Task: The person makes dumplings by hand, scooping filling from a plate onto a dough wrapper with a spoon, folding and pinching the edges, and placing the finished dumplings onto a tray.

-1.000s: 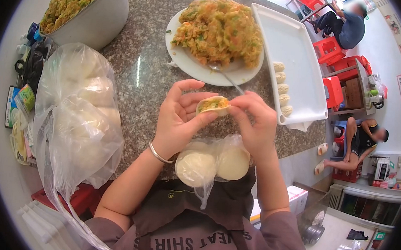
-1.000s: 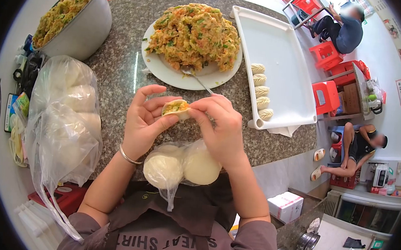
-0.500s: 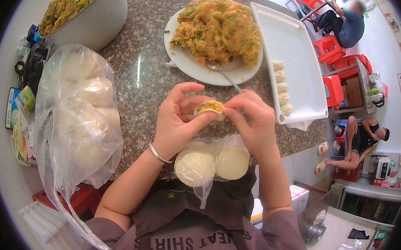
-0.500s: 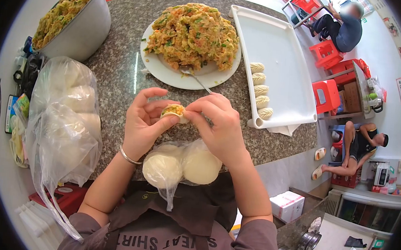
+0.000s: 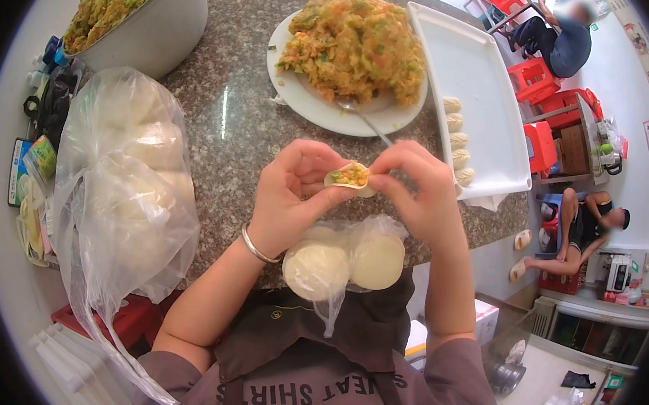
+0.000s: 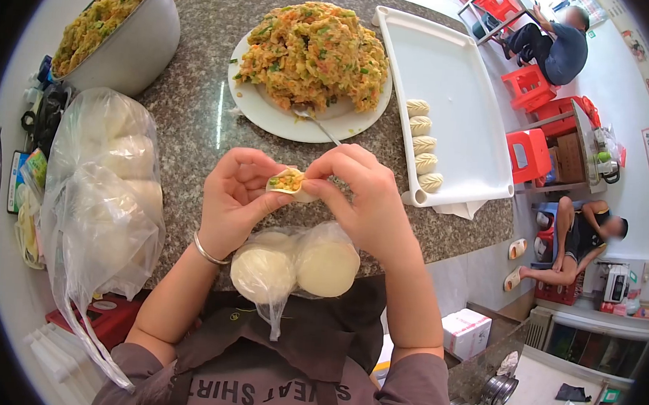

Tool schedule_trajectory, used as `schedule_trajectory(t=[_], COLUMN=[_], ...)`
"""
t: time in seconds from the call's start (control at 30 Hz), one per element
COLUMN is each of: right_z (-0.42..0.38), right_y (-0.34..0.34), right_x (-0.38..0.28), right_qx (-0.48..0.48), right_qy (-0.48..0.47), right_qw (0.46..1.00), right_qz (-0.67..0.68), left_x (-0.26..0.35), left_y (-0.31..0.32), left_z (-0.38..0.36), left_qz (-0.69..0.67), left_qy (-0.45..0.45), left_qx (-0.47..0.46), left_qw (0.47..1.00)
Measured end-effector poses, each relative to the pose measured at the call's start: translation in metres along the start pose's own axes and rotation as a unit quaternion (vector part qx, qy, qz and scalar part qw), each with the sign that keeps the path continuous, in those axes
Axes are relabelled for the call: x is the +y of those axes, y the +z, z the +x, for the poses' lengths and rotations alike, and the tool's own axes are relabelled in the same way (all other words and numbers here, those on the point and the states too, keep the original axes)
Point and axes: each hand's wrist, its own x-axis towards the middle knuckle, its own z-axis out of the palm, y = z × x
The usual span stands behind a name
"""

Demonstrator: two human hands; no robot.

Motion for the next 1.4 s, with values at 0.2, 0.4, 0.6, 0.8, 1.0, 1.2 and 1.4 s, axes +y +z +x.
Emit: schedule_trajectory(t=[0.2, 0.4, 0.6, 0.8, 1.0, 1.2, 1.4], right_z=[-0.006, -0.007, -0.002, -0.001, -0.003, -0.005, -0.003], right_y=[0.009, 0.011, -0.004, 0.012, 0.012, 0.007, 0.003], right_x=[0.003, 0.003, -0.007, -0.001, -0.002, 0.003, -0.006], right_qx=[0.065, 0.08, 0.006, 0.049, 0.027, 0.03, 0.002], right_qy=[-0.073, -0.084, 0.036, -0.087, -0.093, -0.054, -0.019], right_qw=[0.991, 0.988, 0.999, 0.992, 0.993, 0.997, 1.0], right_qz=[-0.09, -0.105, -0.003, -0.077, -0.062, -0.034, -0.019], left_x=[-0.005, -0.004, -0.003, 0.0, -0.002, -0.001, -0.001], left_y=[-0.002, 0.0, -0.001, 0.0, 0.001, 0.003, 0.004], left_z=[-0.001, 0.001, -0.003, -0.003, -0.004, -0.001, -0.001], left_qz=[0.048, 0.049, 0.075, 0.072, 0.043, 0.022, 0.065], left_qy=[0.052, 0.079, 0.063, 0.055, 0.024, 0.026, 0.075], left_qx=[0.02, 0.015, 0.006, 0.047, 0.079, 0.074, 0.049], left_qw=[0.997, 0.996, 0.995, 0.995, 0.996, 0.997, 0.994])
